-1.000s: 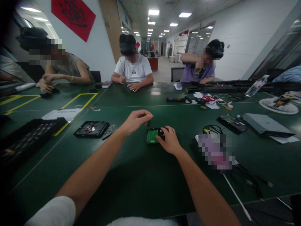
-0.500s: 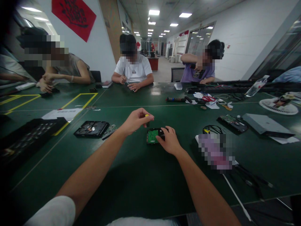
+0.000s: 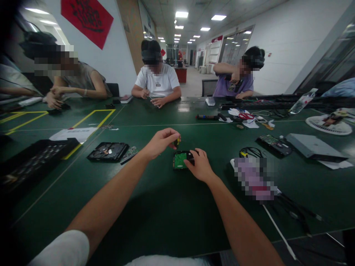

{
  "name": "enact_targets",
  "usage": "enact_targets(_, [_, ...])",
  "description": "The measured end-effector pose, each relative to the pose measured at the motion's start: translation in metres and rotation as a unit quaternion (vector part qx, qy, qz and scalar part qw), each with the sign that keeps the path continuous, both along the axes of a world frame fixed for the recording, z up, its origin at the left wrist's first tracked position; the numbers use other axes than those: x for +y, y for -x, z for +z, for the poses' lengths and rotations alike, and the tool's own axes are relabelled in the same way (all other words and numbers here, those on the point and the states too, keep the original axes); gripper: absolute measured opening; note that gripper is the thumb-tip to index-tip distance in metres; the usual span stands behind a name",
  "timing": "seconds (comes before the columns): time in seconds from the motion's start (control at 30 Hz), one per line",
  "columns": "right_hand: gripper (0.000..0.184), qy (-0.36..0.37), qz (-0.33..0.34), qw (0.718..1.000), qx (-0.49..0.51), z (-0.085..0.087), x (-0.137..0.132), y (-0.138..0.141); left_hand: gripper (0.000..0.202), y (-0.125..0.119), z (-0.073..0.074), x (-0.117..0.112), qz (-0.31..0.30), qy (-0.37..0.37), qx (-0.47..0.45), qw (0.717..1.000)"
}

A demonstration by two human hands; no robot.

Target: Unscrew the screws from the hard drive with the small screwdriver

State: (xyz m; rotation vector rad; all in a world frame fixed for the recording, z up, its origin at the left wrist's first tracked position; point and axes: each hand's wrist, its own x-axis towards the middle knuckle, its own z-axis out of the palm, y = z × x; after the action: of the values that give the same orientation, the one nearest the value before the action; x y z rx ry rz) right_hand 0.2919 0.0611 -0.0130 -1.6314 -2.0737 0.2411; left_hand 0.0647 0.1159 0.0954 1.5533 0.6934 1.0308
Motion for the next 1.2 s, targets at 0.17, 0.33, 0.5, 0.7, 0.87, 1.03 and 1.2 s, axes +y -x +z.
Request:
enact_targets(0.17, [0.061,0.023,-0.006,1.000,0.005,0.006,-0.001,0.002,0.037,0.001,-0.004,0.001,0.043,-0.026,0.036,0.998])
enact_targets(0.33, [0.061,0.010,0.001,1.000,-0.005,0.004,-0.001,0.002,0.032,0.002,0.001,-0.002,-0.032,-0.008,0.009,0.999])
enact_targets(0.5, [0.062,-0.001,0.003,1.000,-0.005,0.001,0.000,0.000,0.032,0.001,0.002,-0.002,-0.054,-0.014,0.007,0.998])
enact_targets(0.7, [0.064,0.012,-0.002,1.000,-0.006,0.002,-0.001,0.000,0.034,-0.001,-0.003,-0.001,0.006,-0.017,0.005,1.000])
enact_targets(0.87, [0.063,0.005,0.001,1.000,-0.008,0.000,0.000,0.000,0.031,-0.001,-0.001,-0.002,-0.013,-0.029,-0.009,0.999])
enact_targets(1.03, [0.063,-0.013,0.003,1.000,-0.005,-0.004,0.002,-0.001,0.033,0.000,0.000,0.000,-0.028,-0.015,-0.005,0.999])
enact_targets(1.2, [0.065,-0.003,0.006,1.000,0.002,-0.006,0.002,-0.003,0.031,0.001,-0.001,0.001,-0.005,-0.012,0.006,1.000])
